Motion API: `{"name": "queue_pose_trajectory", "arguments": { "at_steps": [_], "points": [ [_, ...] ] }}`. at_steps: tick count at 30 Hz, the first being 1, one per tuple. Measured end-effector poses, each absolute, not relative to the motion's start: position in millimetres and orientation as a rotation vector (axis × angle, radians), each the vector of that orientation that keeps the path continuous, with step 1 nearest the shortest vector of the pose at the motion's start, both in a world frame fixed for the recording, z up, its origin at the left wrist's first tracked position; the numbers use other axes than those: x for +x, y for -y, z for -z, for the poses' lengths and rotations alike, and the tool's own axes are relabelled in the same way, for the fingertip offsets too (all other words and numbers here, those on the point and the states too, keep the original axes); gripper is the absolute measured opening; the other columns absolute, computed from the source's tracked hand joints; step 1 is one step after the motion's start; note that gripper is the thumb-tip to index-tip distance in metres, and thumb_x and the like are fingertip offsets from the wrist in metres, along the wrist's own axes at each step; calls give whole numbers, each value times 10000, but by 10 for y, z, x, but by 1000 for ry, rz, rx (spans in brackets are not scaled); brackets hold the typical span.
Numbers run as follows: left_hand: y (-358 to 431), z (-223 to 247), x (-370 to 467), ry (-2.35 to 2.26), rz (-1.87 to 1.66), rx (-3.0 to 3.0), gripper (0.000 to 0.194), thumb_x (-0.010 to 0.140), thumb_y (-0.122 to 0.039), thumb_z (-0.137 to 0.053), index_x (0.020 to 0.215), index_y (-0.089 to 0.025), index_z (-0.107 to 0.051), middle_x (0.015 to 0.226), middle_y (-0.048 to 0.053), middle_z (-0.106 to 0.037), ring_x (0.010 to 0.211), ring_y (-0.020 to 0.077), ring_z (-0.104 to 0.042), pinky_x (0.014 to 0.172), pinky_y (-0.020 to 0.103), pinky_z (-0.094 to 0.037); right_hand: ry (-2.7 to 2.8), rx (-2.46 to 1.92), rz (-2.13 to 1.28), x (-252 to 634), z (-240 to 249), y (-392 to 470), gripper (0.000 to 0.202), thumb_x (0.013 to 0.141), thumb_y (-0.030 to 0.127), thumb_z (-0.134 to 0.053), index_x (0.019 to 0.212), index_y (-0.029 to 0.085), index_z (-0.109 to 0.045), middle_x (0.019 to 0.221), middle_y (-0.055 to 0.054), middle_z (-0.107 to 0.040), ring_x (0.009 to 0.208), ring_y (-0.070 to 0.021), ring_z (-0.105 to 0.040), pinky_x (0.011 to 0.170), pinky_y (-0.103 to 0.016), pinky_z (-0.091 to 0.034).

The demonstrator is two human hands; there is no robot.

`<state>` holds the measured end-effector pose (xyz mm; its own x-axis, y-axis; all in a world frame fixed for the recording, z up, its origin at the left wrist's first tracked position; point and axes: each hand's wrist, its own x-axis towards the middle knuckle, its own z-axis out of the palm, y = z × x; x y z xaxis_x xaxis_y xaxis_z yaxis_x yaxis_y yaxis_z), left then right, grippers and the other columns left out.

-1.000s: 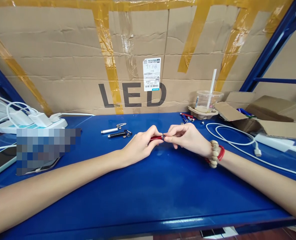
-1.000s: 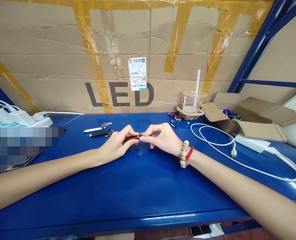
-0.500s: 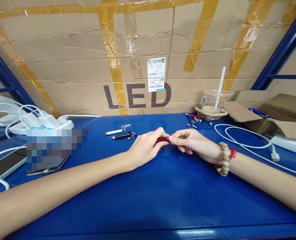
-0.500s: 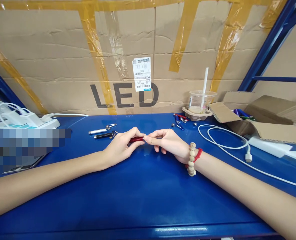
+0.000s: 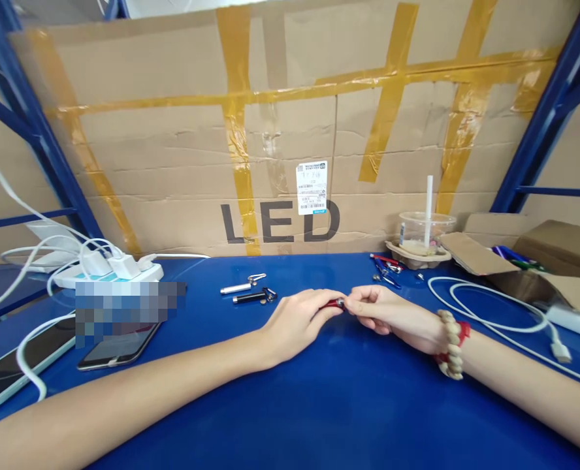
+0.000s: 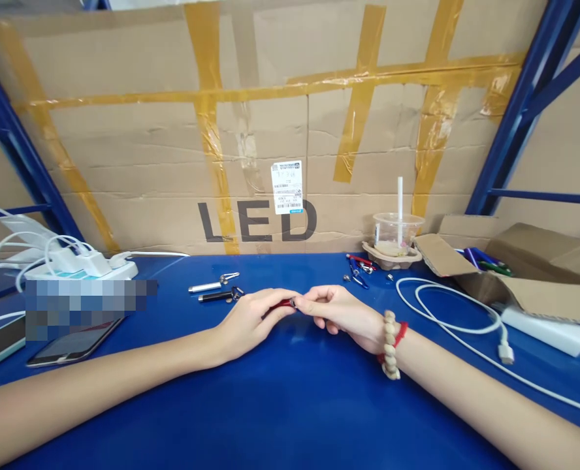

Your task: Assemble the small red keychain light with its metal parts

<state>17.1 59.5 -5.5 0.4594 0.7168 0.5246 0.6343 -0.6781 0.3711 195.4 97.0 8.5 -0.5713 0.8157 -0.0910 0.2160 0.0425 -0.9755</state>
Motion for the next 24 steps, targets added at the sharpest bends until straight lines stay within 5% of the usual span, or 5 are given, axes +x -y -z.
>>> {"name": "queue_pose_trajectory", "arguments": {
  "at_steps": [13,24],
  "points": [
    [-520,-9,168,-1271,-963,2575,263,901,-276,-298,1082,-228,-482,1022,12,-598,949,132,-543,839,246,-425,1854,-1042,-1587,1899,-120,-932,480,590,615,-600,661,173,-429,473,68,-349,398,-33,-192,394,-195,-116],
    [-535,55,144,-1129,-952,2670,271,896,-282,-313,968,-180,-553,957,24,-625,859,130,-582,756,207,-437,1916,-1129,-1650,1936,-105,-992,434,561,480,-689,594,163,-394,468,71,-372,385,-9,-208,337,-152,-93]
  ]
}}
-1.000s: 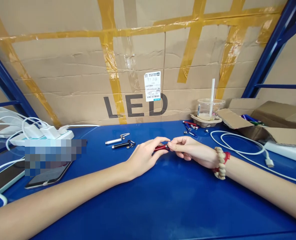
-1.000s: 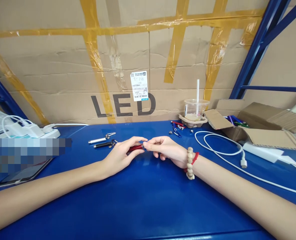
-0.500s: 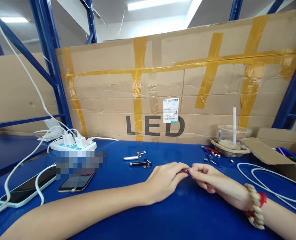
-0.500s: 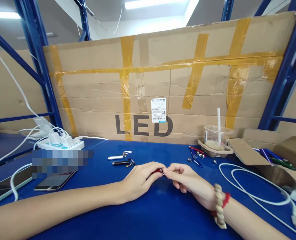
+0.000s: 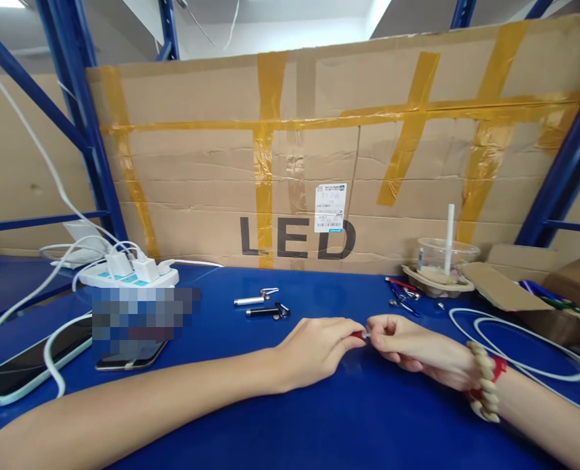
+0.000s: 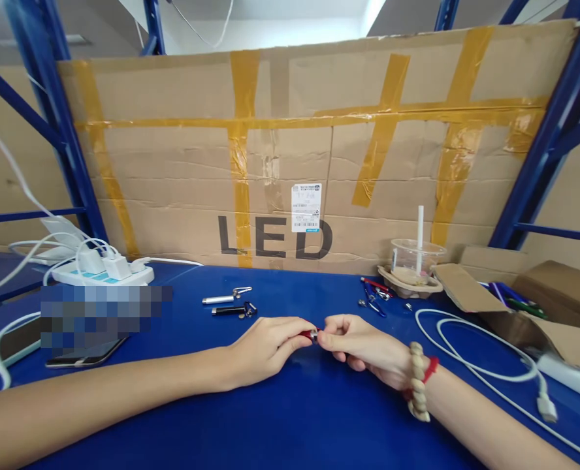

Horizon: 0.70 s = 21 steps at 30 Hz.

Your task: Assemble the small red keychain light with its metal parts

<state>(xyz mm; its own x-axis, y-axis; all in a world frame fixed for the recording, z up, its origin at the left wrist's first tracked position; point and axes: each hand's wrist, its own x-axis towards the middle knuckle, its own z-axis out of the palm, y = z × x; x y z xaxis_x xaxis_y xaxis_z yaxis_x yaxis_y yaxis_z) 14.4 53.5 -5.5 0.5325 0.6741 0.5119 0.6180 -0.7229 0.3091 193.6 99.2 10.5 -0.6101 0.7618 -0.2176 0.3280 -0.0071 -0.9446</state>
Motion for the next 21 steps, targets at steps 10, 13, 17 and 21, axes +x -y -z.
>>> {"name": "queue_pose_trajectory", "arguments": {
  "at_steps": [10,13,17,21],
  "points": [
    [-574,54,156,-1116,-962,2565,224,883,-251,-352,999,-206,-538,937,3,-624,819,120,-578,720,201,-422,1865,-1115,-1581,1924,-91,-966,417,569,464,-692,597,155,-413,448,77,-409,343,7,-230,299,-126,-131],
    [-583,49,160,-1176,-932,2489,232,882,-261,-355,1058,-228,-502,892,-10,-629,746,111,-579,654,192,-412,1829,-1134,-1544,1916,-82,-966,423,587,485,-675,599,156,-408,440,81,-401,329,11,-233,292,-119,-131],
    [-612,55,166,-1215,-962,2439,215,877,-257,-363,1021,-212,-516,798,-13,-614,682,101,-555,616,183,-388,1826,-1128,-1503,1891,-44,-977,413,643,517,-619,618,155,-422,432,83,-394,317,11,-234,281,-107,-149],
    [-636,57,172,-1227,-1008,2397,204,881,-239,-339,952,-195,-525,712,-26,-567,626,87,-513,599,182,-361,1864,-972,-1177,1885,-13,-989,337,656,454,-641,777,155,-539,563,45,-495,360,-19,-376,287,-123,-288]
  ]
}}
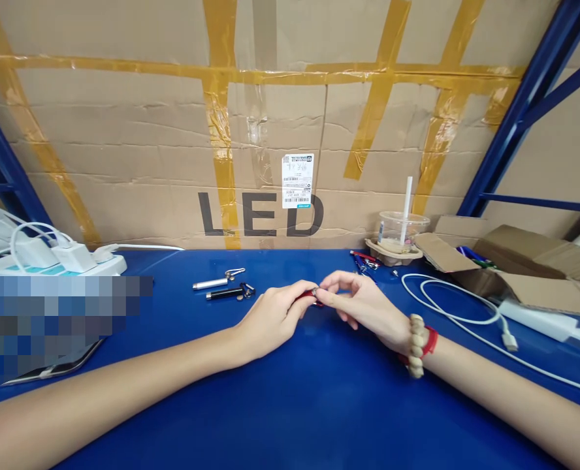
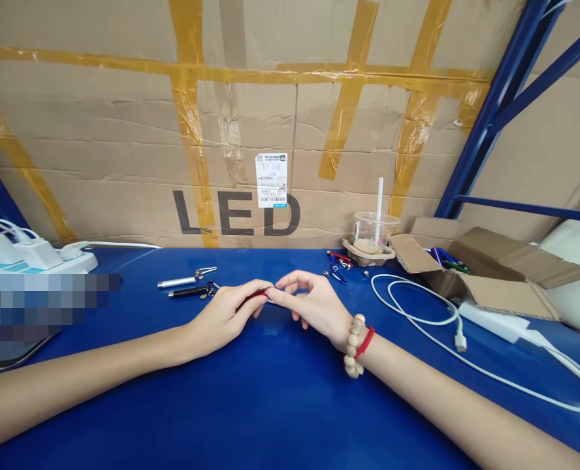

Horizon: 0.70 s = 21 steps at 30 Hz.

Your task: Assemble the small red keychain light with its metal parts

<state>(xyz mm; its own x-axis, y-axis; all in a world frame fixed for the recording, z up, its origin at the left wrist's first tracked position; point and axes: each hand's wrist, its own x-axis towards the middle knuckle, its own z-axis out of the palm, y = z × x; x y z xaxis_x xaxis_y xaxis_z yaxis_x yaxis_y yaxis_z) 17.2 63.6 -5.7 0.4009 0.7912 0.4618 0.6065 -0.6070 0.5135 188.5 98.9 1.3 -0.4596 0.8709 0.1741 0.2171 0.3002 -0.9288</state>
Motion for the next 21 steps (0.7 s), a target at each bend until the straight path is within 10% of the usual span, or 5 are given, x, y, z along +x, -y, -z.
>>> {"name": "queue_pose_trajectory", "arguments": {
  "at_steps": [6,21],
  "points": [
    [-641,24,182,-1135,-948,2348,225,886,-232,-294,792,-169,-489,585,-54,-467,512,61,-425,549,176,-328,2178,-558,-550,1986,-95,-1009,130,710,262,-644,800,172,-665,780,-19,-575,499,-48,-510,444,-173,-465],
    [-647,54,140,-1072,-771,2410,207,885,-263,-305,964,-207,-488,668,-47,-534,583,72,-488,589,176,-359,2329,-417,-516,2037,-129,-1019,148,779,166,-554,684,145,-666,733,-24,-533,549,-56,-510,477,-170,-458]
  ]
}}
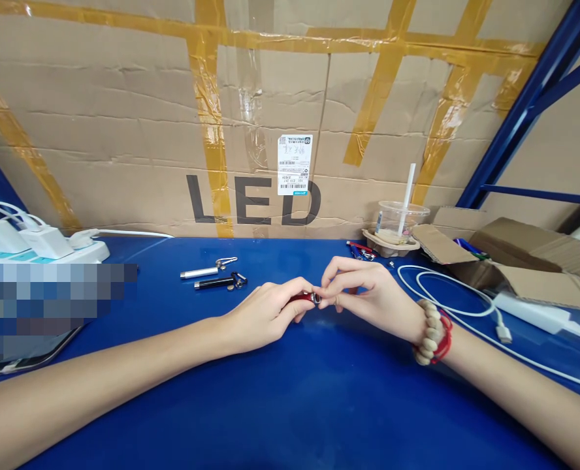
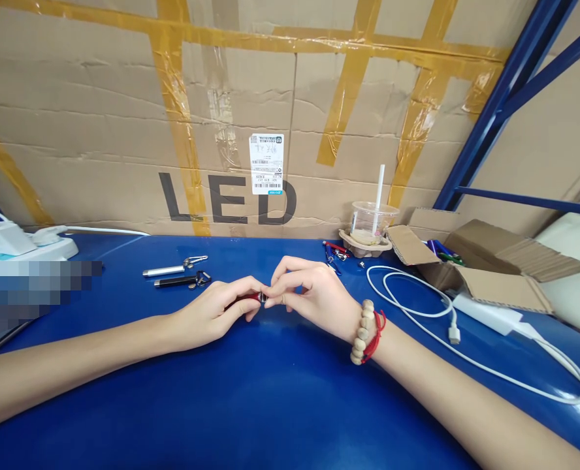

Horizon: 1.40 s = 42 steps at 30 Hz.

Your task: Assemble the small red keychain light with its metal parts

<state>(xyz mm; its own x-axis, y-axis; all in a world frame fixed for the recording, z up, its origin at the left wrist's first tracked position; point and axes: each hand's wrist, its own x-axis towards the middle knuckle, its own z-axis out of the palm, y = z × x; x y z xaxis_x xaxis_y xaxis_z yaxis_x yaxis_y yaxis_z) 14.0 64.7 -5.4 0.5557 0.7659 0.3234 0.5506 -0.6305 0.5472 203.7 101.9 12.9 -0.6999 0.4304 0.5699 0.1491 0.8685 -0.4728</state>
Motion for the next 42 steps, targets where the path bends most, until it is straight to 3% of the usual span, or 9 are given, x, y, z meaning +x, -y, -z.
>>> {"name": "queue_pose_trajectory", "arguments": {
  "at_steps": [12,18,33,42],
  "points": [
    [-636,108,134,-1189,-870,2361,82,857,-290,-391,826,-214,-389,750,-41,-596,656,111,-565,580,199,-389,2267,-632,-414,1999,-88,-982,154,718,256,-632,598,159,-633,617,6,-520,513,-63,-466,473,-185,-374],
    [-642,130,138,-1241,-936,2395,91,838,-297,-438,814,-211,-417,809,-23,-626,754,140,-597,587,205,-400,2230,-702,-576,1982,-47,-1018,179,702,310,-641,620,152,-635,618,7,-520,474,-58,-472,447,-188,-389],
    [-622,124,137,-1273,-979,2449,98,834,-301,-459,801,-211,-438,863,-46,-636,755,124,-605,604,202,-413,2108,-876,-957,1936,-56,-961,238,646,365,-658,582,144,-597,622,12,-531,385,-44,-467,373,-182,-371],
    [-615,123,136,-1295,-957,2515,90,819,-297,-489,864,-220,-498,866,-42,-639,767,131,-604,615,204,-421,2138,-1063,-1153,1955,-30,-1000,315,652,456,-621,645,145,-578,441,42,-463,385,-65,-419,372,-182,-347]
  ]
}}
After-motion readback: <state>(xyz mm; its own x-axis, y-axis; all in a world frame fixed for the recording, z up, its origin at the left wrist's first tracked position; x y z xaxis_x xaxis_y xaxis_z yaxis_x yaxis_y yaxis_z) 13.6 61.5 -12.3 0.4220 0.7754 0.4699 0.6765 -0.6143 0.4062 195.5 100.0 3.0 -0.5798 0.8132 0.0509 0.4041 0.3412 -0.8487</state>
